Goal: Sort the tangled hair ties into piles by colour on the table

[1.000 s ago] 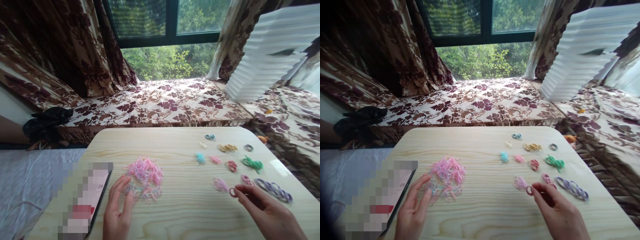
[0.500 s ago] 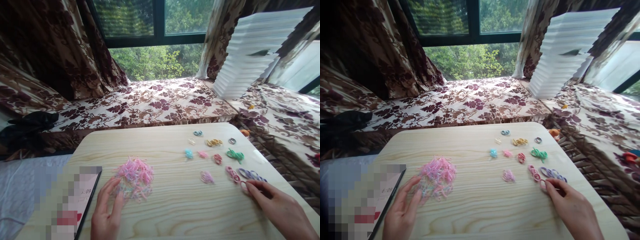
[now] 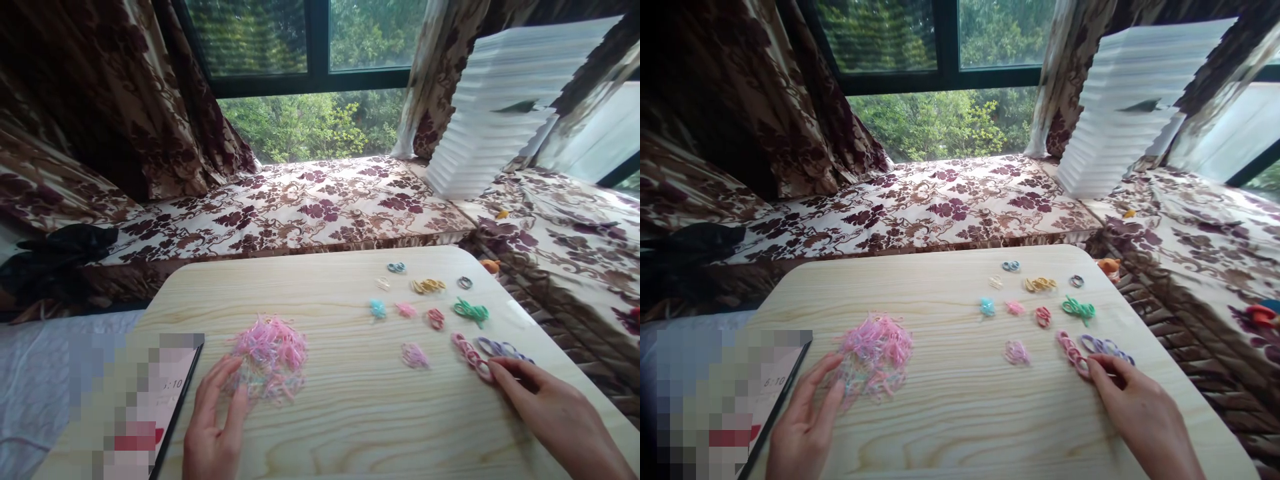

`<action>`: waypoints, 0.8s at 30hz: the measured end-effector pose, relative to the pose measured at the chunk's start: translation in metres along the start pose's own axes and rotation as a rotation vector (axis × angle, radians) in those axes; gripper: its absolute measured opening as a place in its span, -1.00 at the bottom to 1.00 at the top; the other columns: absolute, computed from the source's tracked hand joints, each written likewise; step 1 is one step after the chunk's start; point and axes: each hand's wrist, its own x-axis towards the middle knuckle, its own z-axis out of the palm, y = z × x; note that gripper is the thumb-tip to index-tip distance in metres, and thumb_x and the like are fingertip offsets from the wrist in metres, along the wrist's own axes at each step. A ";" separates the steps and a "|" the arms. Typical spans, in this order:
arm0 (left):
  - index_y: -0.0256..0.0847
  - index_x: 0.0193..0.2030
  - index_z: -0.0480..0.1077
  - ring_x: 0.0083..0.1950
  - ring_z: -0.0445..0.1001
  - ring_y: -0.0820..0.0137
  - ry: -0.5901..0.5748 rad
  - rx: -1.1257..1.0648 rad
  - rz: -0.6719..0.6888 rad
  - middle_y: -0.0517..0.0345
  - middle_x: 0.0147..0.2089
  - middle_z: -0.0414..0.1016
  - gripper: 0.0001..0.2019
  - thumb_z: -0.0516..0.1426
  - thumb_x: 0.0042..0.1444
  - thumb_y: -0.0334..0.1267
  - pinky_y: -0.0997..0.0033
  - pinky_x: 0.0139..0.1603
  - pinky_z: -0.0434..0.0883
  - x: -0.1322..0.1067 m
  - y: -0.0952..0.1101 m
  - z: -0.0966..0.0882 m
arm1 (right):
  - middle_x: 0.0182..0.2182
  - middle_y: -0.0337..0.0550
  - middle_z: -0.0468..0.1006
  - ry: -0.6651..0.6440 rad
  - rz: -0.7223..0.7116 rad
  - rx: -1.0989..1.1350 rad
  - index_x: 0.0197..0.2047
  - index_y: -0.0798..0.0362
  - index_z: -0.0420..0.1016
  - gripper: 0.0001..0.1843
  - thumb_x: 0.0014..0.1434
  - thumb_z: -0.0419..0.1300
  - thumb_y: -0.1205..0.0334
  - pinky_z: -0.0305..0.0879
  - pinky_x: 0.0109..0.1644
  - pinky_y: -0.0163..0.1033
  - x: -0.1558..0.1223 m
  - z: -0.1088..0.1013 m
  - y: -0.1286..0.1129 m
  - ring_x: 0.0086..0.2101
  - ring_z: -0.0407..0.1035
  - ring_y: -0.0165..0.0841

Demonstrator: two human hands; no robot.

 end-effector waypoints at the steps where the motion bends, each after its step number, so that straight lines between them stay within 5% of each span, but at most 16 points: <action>1: -0.06 0.05 0.45 0.34 0.32 0.04 -0.001 0.001 0.002 0.05 0.22 0.44 -0.61 0.17 0.14 0.03 -0.15 0.40 0.22 0.000 0.000 0.000 | -0.53 -0.13 0.64 -0.054 0.026 0.015 -0.53 -0.21 0.62 -0.73 -0.10 0.17 -0.12 0.37 -0.52 -0.20 0.001 -0.002 -0.002 -0.50 0.55 -0.14; 5: -0.08 0.07 0.45 0.35 0.31 0.06 -0.009 0.012 0.012 0.05 0.23 0.44 -0.61 0.16 0.16 0.02 -0.10 0.42 0.22 0.000 -0.003 -0.001 | -0.50 -0.05 0.64 -0.171 0.140 0.045 -0.47 -0.17 0.62 -0.65 -0.14 0.12 -0.17 0.38 -0.44 -0.11 0.001 -0.013 -0.012 -0.45 0.55 -0.08; 12: -0.09 0.06 0.46 0.34 0.32 0.08 -0.012 -0.009 0.010 0.05 0.23 0.43 -0.62 0.16 0.17 0.01 -0.07 0.42 0.24 -0.001 -0.001 0.000 | -0.47 -0.03 0.65 -0.187 0.241 0.067 -0.51 -0.20 0.58 -0.63 -0.25 0.11 -0.22 0.36 -0.37 -0.03 -0.002 -0.028 -0.024 -0.42 0.54 -0.03; 24: -0.08 0.07 0.46 0.35 0.32 0.08 -0.009 -0.061 -0.005 0.06 0.24 0.42 -0.64 0.17 0.18 -0.01 -0.02 0.37 0.33 -0.001 -0.008 0.000 | -0.44 -0.05 0.66 -0.224 0.221 0.083 -0.54 -0.27 0.61 -0.68 -0.29 0.15 -0.20 0.39 -0.37 -0.05 -0.004 -0.022 -0.022 -0.41 0.55 -0.04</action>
